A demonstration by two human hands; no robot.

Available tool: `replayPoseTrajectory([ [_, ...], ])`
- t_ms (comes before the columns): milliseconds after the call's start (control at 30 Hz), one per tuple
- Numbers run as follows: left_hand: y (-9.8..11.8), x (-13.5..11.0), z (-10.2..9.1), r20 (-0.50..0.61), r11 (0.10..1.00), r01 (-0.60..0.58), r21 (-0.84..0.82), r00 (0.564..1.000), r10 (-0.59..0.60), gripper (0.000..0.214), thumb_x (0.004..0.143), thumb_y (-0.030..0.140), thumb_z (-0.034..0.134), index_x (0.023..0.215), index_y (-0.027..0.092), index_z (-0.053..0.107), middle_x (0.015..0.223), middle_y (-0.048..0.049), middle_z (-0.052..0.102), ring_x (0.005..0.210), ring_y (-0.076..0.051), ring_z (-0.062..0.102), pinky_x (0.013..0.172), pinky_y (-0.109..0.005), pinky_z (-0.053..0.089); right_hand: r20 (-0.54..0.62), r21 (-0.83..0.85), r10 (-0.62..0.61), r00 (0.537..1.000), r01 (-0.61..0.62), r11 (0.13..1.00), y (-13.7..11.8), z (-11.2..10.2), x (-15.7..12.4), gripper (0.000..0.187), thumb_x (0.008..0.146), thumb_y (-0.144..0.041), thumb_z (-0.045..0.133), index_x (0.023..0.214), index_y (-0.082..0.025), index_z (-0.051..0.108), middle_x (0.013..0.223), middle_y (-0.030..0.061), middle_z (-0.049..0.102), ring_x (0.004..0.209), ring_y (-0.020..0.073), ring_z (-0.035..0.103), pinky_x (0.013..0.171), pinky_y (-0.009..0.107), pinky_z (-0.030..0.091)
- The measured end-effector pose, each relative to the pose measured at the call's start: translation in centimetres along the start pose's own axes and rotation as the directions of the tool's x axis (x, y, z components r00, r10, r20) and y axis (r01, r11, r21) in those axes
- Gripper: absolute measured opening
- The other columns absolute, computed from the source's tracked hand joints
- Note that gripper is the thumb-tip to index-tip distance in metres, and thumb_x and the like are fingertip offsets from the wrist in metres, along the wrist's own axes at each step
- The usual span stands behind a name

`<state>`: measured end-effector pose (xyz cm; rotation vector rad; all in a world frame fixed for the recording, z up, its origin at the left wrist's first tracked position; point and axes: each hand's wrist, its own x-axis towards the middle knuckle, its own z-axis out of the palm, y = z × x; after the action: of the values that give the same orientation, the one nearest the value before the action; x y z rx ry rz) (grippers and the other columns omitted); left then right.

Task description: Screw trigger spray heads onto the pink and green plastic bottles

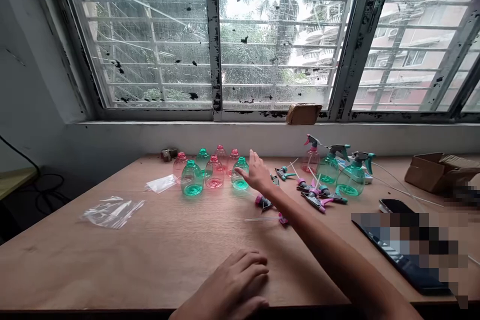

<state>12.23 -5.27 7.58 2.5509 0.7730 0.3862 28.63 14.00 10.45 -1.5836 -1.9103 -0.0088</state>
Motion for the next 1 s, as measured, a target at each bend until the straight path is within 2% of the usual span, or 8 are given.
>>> replayPoseTrajectory([
  [133, -0.4, -0.2, 0.1, 0.016, 0.998, 0.019, -0.067, 1.0, -0.018, 0.034, 0.094, 0.027, 0.065, 0.128, 0.026, 0.062, 0.142, -0.0061, 0.062, 0.134, -0.028, 0.052, 0.114, -0.034, 0.043, 0.041, 0.063, 0.082, 0.996, -0.084, 0.994, -1.0, 1.5, 2.3, 0.045, 0.095, -0.047, 0.062, 0.127, -0.016, 0.059, 0.124, 0.0137, 0.069, 0.106, 0.031, 0.069, 0.089, 0.052, 0.055],
  [267, -2.2, -0.8, 2.2, -0.125, 0.979, 0.132, -0.157, 0.98, -0.152, 0.069, 0.092, 0.032, 0.066, 0.153, 0.034, 0.033, 0.161, -0.0081, 0.038, 0.146, -0.035, 0.037, 0.12, -0.049, 0.034, -0.064, 0.133, -0.109, 0.992, 0.117, 0.984, -1.7, -0.5, -0.1, 0.054, 0.094, -0.047, 0.062, 0.135, -0.013, 0.051, 0.137, 0.0213, 0.062, 0.124, 0.0353, 0.058, 0.103, 0.05, 0.046],
  [400, -4.0, -0.4, 4.1, -0.448, 0.923, 0.146, -0.355, 0.84, -0.305, 0.09, 0.094, 0.036, 0.062, 0.158, 0.035, -0.001, 0.169, -0.0108, 0.009, 0.154, -0.036, 0.015, 0.122, -0.058, 0.022, -0.133, 0.196, -0.292, 0.947, 0.314, 0.929, -2.3, -3.8, -6.9, 0.056, 0.092, -0.043, 0.066, 0.137, -0.018, 0.043, 0.145, 0.0171, 0.055, 0.131, 0.0308, 0.052, 0.108, 0.043, 0.042],
  [567, -4.3, 0.3, 3.4, -0.49, 0.707, 0.027, -0.707, 0.702, -0.516, 0.112, 0.082, 0.043, 0.076, 0.155, 0.03, -0.009, 0.168, -0.0167, 0.007, 0.153, -0.036, 0.016, 0.123, -0.056, 0.02, -0.01, 0.407, -0.205, 0.979, 0.191, 0.893, -0.9, -5.9, -15.2, 0.046, 0.092, -0.052, 0.062, 0.124, -0.02, 0.053, 0.11, 0.012, 0.073, 0.096, 0.0294, 0.07, 0.081, 0.039, 0.057],
  [733, -3.8, -0.1, 2.5, -0.374, 0.678, 0.095, -0.729, 0.775, -0.51, 0.103, 0.073, 0.037, 0.085, 0.152, 0.028, 0.021, 0.159, -0.0169, 0.035, 0.147, -0.037, 0.032, 0.123, -0.055, 0.021, 0.236, 0.327, -0.434, 0.869, 0.35, 0.878, 4.2, -7.4, -14.6, 0.056, 0.089, -0.052, 0.065, 0.136, -0.023, 0.053, 0.139, 0.0097, 0.064, 0.125, 0.03, 0.06, 0.098, 0.035, 0.052],
  [800, -3.8, -0.2, 2.5, -0.371, 0.663, 0.108, -0.741, 0.757, -0.538, 0.097, 0.073, 0.039, 0.084, 0.149, 0.026, 0.025, 0.154, -0.0176, 0.042, 0.144, -0.037, 0.038, 0.122, -0.055, 0.024, 0.248, -0.049, -0.259, 0.933, 0.279, 0.959, 7.5, -8.2, -12.4, 0.041, 0.101, -0.045, 0.048, 0.14, -0.033, 0.049, 0.147, 0.0006, 0.058, 0.132, 0.0222, 0.054, 0.107, 0.031, 0.046],
  [867, -3.8, -0.2, 2.5, -0.368, 0.647, 0.098, -0.757, 0.754, -0.544, 0.089, 0.075, 0.042, 0.082, 0.145, 0.024, 0.03, 0.149, -0.0178, 0.047, 0.14, -0.037, 0.043, 0.119, -0.054, 0.029, 0.193, -0.223, -0.068, 0.979, 0.111, 0.968, 11.3, -8.8, -10.4, 0.04, 0.107, -0.036, 0.032, 0.143, -0.025, 0.047, 0.147, 0.0118, 0.056, 0.132, 0.0286, 0.054, 0.105, 0.043, 0.047],
  [1000, -3.6, -0.1, 2.6, -0.347, 0.65, 0.1, -0.754, 0.779, -0.522, 0.082, 0.075, 0.044, 0.081, 0.141, 0.023, 0.036, 0.145, -0.0174, 0.051, 0.135, -0.037, 0.048, 0.117, -0.054, 0.031, 0.224, -0.49, 0.221, 0.949, -0.087, 0.868, 18.8, -9.5, -8.2, 0.033, 0.098, -0.028, 0.062, 0.13, -0.019, 0.059, 0.13, 0.0112, 0.065, 0.112, 0.0306, 0.065, 0.094, 0.054, 0.054],
])
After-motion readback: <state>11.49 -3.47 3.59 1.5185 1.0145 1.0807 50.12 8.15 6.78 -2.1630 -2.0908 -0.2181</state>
